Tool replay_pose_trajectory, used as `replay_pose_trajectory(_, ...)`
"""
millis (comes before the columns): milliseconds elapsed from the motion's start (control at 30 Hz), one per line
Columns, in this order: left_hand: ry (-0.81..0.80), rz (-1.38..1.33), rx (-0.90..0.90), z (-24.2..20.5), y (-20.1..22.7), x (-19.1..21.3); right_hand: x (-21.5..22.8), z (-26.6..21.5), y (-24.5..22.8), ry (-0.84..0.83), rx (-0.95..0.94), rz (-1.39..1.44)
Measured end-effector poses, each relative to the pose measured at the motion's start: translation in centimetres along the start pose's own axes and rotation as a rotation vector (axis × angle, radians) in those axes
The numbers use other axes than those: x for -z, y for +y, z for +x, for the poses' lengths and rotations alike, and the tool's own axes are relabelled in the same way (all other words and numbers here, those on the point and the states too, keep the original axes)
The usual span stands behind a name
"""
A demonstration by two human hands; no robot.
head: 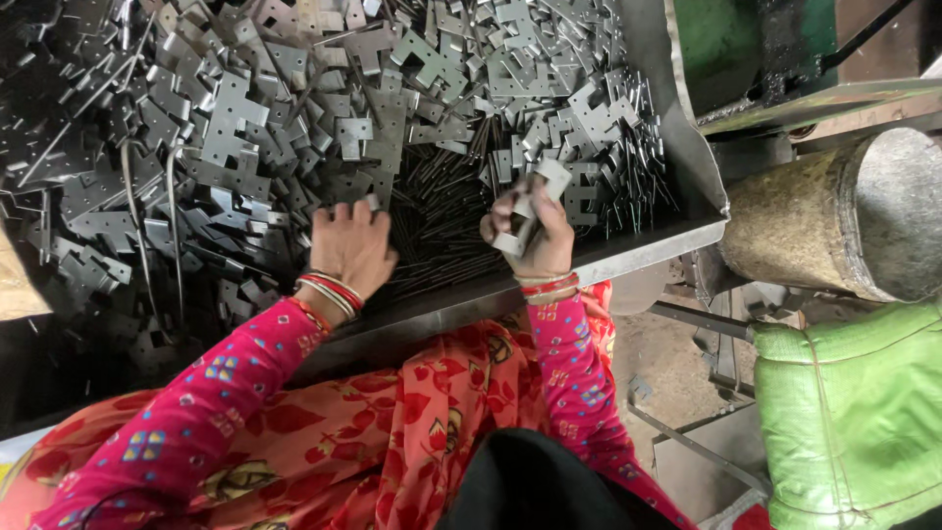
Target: The person sits on the floor and sorts small metal brackets from a large pile in a metal tray. They pick up the parts by hand, inspect them, and place them back into the tray, occasionally moving the pile to access more items.
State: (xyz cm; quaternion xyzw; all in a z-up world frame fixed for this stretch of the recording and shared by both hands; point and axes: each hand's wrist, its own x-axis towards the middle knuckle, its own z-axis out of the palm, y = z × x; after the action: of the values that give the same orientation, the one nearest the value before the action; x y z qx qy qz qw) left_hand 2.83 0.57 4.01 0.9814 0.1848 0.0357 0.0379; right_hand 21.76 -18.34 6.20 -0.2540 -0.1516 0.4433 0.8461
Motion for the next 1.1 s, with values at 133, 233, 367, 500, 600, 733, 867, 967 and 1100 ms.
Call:
replay_pose_trajectory(133, -0.17, -0.528, 0.224, 0.6, 0.0, 2.5, 2.1, 2.0, 0.5, 0.042, -0.093, -0.714)
replay_pose_trajectory(233, -0.173, -1.199, 0.367, 1.4, -2.5, 4.0, 4.0, 3.8, 2.5, -0.26, 0.031, -1.481)
replay_pose_trajectory(367, -0.05, -1.148, 0.257, 1.2, -5.9, 5.8, 5.9, 4.6, 7.1, -0.583, -0.293, -2.24)
replay_pose_trajectory(500, 0.24, -0.865, 0.114, 1.3, -7.3, 7.9, 7.0, 4.3, 8.9, -0.744, 0.073, -2.28)
replay_pose_trajectory(600, 0.318, -0.884, 0.076, 1.5, -7.5, 9.1, 7.1, 4.7, 9.1, -0.711, 0.084, -2.243)
replay_pose_trajectory(733, 0.158, -1.12, 0.164, 0.9, -6.9, 8.2, 6.8, 3.5, 10.4, -0.763, -0.019, -2.396)
replay_pose_trajectory(867, 0.067, -1.202, 0.222, 1.6, -6.8, 7.0, 6.3, 5.0, 10.0, -0.796, 0.03, -2.374)
replay_pose_trajectory(967, 0.048, -1.172, 0.243, 1.6, -6.9, 6.7, 6.4, 5.4, 7.9, -0.58, 0.087, -2.068)
replay_pose_trajectory(1100, 0.091, -1.516, 0.385, 1.5, -6.6, 7.6, 6.3, 5.1, 4.4, -0.159, 0.335, -1.418)
